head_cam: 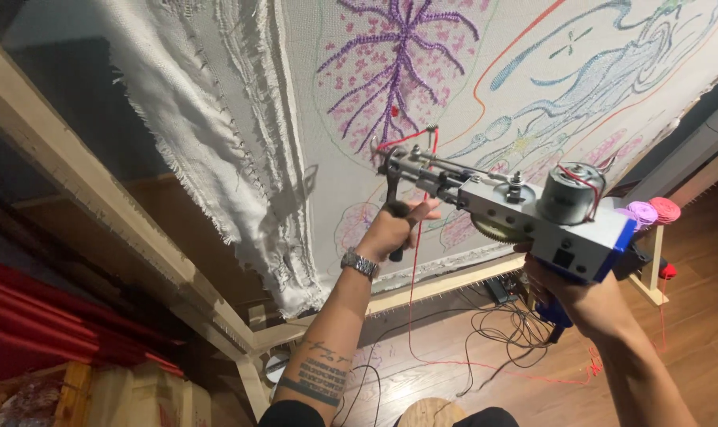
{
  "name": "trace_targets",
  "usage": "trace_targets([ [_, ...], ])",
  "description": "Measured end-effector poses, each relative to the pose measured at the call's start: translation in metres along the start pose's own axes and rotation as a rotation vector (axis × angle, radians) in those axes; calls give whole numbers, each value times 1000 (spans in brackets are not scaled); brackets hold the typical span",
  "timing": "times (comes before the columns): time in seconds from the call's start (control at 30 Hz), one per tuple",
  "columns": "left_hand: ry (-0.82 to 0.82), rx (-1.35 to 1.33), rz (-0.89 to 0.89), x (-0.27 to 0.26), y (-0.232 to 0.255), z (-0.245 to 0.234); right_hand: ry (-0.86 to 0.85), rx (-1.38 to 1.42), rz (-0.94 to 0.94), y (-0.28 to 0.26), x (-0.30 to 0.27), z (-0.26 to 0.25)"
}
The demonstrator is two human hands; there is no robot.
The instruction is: Thread yarn into a tufting gun and stitch a pattern into a canvas held on a wooden frame.
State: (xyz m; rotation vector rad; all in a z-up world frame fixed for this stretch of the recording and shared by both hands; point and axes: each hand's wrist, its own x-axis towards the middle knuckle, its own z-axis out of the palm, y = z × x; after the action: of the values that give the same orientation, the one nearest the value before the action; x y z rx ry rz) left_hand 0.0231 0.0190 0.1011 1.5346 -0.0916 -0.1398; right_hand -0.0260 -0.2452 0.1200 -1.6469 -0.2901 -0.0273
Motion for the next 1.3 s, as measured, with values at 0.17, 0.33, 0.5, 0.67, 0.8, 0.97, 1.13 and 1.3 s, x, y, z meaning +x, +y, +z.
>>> trace_targets([
  [0.17, 73, 25, 117, 32, 5, -7, 28, 26, -76, -22, -6, 27],
  [0.33, 126, 58, 66, 31, 31, -11, 69, 108, -72, -24, -1, 39],
  [0.5, 143, 87, 97, 44, 23, -21, 58, 126, -86, -21, 7, 44],
  [0.67, 137, 89, 96, 46, 23, -25, 65, 114, -74, -24, 10, 52],
  [0.8, 155, 63, 75, 47, 24, -28, 54, 161, -70, -25, 14, 56],
  [0.97, 148, 63, 94, 53, 22, -32, 57, 144, -60, -23, 19, 59],
  [1.13, 168, 75, 100, 65, 16, -41, 65, 192, -48, -21, 26, 71],
  [1.3, 359, 301, 54, 83, 8, -57, 190, 288, -83, -21, 36, 99],
])
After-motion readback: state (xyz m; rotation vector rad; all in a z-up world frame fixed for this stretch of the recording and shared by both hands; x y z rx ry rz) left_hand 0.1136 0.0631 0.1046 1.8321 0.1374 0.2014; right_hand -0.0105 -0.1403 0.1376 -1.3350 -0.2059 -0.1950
